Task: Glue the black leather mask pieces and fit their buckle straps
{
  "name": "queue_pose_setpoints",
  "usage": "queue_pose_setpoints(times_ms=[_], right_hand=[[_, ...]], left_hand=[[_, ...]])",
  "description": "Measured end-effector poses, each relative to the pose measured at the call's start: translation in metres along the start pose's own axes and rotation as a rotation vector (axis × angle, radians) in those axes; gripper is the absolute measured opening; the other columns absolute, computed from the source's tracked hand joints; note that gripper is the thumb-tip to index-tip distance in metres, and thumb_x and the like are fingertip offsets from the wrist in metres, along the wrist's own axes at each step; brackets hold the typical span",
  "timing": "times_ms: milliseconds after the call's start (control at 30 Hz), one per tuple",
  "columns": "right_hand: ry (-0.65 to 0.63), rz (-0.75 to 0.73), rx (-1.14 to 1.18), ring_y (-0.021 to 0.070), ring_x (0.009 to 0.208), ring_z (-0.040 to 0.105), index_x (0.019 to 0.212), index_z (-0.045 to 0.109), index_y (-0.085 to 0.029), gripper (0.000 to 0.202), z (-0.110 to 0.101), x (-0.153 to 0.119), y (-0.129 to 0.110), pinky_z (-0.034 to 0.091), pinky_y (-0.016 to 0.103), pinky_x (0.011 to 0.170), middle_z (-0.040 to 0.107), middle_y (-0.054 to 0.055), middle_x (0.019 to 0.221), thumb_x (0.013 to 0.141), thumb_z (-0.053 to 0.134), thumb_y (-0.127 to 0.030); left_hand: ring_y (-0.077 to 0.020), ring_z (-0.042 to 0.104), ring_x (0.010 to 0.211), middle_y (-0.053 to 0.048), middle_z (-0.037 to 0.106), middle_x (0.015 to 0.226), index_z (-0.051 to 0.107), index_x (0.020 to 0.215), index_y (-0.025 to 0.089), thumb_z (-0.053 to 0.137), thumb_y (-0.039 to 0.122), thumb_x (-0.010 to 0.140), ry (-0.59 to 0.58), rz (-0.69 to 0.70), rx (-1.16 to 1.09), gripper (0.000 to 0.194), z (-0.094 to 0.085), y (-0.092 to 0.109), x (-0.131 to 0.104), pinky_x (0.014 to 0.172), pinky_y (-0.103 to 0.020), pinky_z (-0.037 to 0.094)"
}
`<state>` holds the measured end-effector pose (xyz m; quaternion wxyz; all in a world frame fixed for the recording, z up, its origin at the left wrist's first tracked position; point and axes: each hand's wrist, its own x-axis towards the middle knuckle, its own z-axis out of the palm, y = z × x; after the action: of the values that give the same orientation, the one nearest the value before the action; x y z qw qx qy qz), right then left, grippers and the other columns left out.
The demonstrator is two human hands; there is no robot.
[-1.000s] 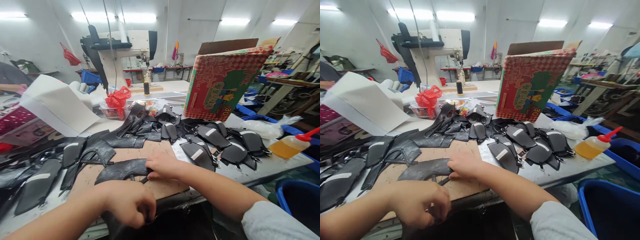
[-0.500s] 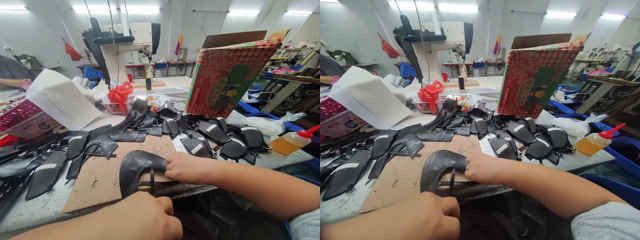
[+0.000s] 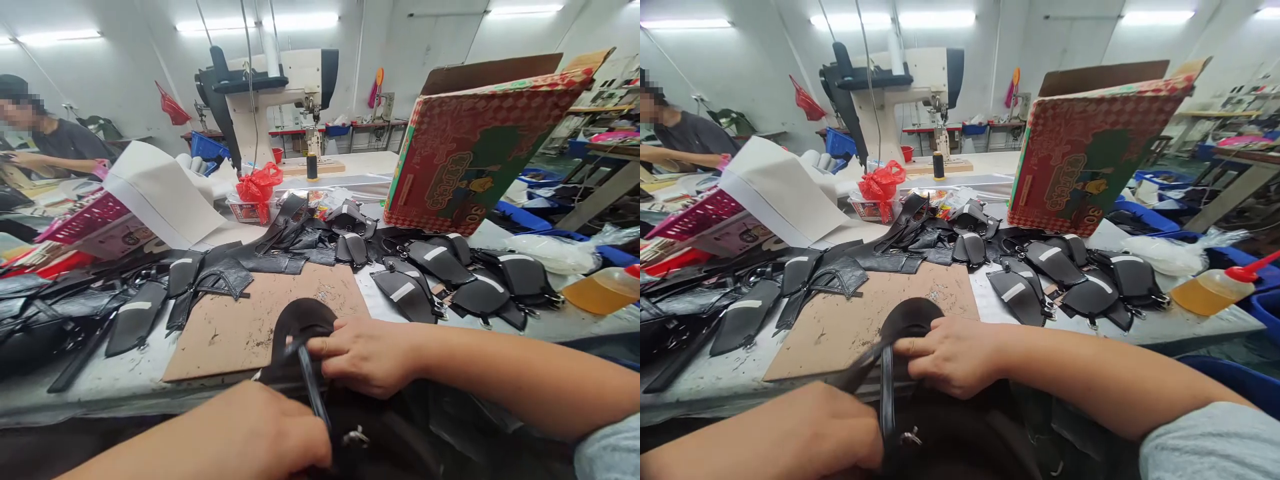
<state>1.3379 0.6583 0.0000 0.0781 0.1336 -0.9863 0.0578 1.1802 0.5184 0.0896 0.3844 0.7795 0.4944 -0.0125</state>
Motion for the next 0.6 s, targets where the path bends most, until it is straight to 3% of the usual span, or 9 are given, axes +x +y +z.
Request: queue_pose_setpoints(times_ms=[67,133,233,300,600], right_hand=[[0.091,0.140,0.009,0.0138,0.068,0.056,0.090,0.059,-0.019,0.013,-0.004,0.000,-0.003,0.034,0.030,0.059,0.044,0.009,0.138,0.085,0.048,-0.021],[0.181,0.256,0.047,0.0145,0.073,0.058,0.088,0.059,-0.018,0.011,-0.007,0.002,-0.007,0.035,0.030,0.063,0.045,0.010,0.138,0.085,0.049,-0.021],[0.321,0.340,0.198,0.0149,0.078,0.060,0.088,0.060,-0.020,0.008,-0.009,0.008,-0.016,0.034,0.030,0.071,0.068,0.005,0.101,0.085,0.053,-0.018],[0.378,0.369,0.279,0.0147,0.077,0.059,0.087,0.061,-0.020,0.008,-0.011,0.012,-0.025,0.033,0.030,0.075,0.068,0.001,0.081,0.083,0.056,-0.015],[0.530,0.447,0.324,0.0148,0.071,0.053,0.077,0.057,-0.018,0.014,-0.010,0.020,-0.047,0.032,0.033,0.074,0.061,0.001,0.074,0.080,0.047,-0.008]], left_hand=[[-0.0148,0.059,0.068,0.002,0.067,0.075,0.062,0.073,0.025,0.057,0.017,0.077,0.140,-0.041,0.017,0.010,0.002,-0.007,-0.009,0.061,-0.020,0.040],[-0.0144,0.057,0.063,0.002,0.065,0.071,0.061,0.069,0.024,0.056,0.025,0.079,0.263,-0.123,0.009,0.012,0.006,-0.014,-0.016,0.058,-0.020,0.039],[-0.0154,0.058,0.063,0.001,0.067,0.072,0.066,0.076,0.025,0.052,0.032,0.082,0.423,-0.195,-0.056,0.016,0.011,-0.022,-0.018,0.054,-0.020,0.039],[-0.0173,0.061,0.070,0.001,0.069,0.079,0.068,0.084,0.026,0.052,0.033,0.082,0.518,-0.211,-0.122,0.017,0.015,-0.025,-0.017,0.059,-0.021,0.041],[-0.0179,0.058,0.068,0.000,0.067,0.071,0.066,0.075,0.022,0.051,0.040,0.080,0.674,-0.297,-0.262,0.024,0.037,-0.023,-0.007,0.064,-0.024,0.042]])
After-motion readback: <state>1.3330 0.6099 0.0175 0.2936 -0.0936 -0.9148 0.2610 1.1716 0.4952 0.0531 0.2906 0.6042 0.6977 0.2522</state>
